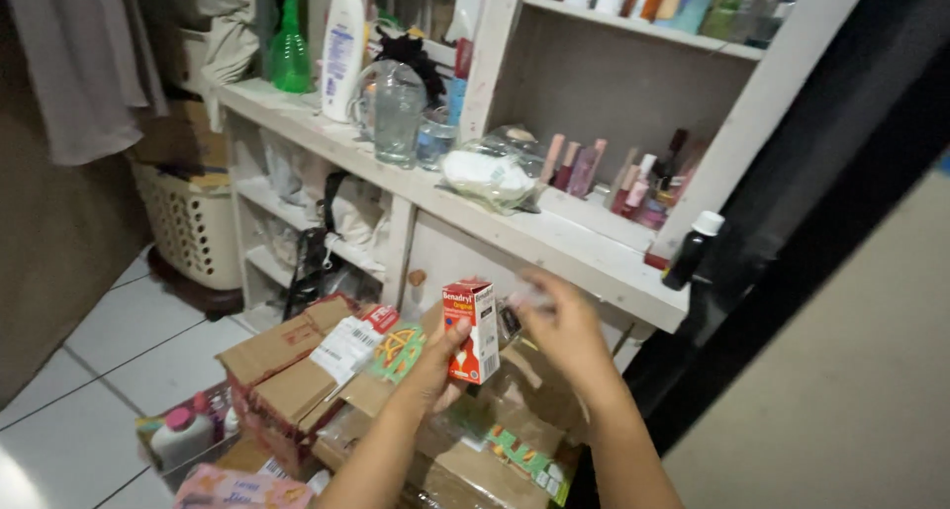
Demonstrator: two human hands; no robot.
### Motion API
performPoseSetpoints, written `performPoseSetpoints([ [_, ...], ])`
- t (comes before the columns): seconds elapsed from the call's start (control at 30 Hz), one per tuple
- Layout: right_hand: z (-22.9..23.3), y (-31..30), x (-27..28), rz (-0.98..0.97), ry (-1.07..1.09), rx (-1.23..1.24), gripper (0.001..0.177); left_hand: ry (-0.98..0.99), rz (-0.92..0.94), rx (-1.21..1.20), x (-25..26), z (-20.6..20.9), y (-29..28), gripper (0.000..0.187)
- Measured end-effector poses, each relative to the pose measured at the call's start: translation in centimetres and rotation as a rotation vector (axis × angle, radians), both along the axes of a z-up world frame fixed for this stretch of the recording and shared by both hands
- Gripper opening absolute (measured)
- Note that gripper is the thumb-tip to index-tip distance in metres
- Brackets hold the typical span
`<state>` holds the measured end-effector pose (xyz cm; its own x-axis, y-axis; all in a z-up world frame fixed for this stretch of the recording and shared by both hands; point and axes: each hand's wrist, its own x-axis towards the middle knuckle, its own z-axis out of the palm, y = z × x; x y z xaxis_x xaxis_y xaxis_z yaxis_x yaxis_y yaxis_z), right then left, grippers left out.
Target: Organizing and packing various personal items, toiletries, and small boxes into a striped travel bag.
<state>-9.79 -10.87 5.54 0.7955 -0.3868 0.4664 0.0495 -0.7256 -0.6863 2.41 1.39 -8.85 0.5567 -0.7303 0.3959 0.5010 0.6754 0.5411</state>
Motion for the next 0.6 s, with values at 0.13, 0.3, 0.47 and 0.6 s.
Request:
performPoseSetpoints([
  [0.13, 2.5, -6.0, 0.7, -0.556, -0.439, -0.462, 0.042, 0.021, -0.022, 0.063, -3.0, 3.5, -0.1, 0.083],
  [0.3, 4.8, -8.7, 1.7, -0.765, -0.569, -0.558, 0.053, 0.010, -0.002, 0.121, -3.4, 3.1, 0.2, 0.084],
  [0.47, 2.9, -14.4, 2.4, -0.866, -0.604, -0.568, 0.071, -0.020, 0.075, 0.133, -2.5, 2.5, 1.5, 0.080],
  [0.6, 2.1, -14.4, 2.4, -0.942, -0.512, -0.425, 0.072, 0.025, 0.129, 0.167, -2.5, 2.9, 2.8, 0.082],
])
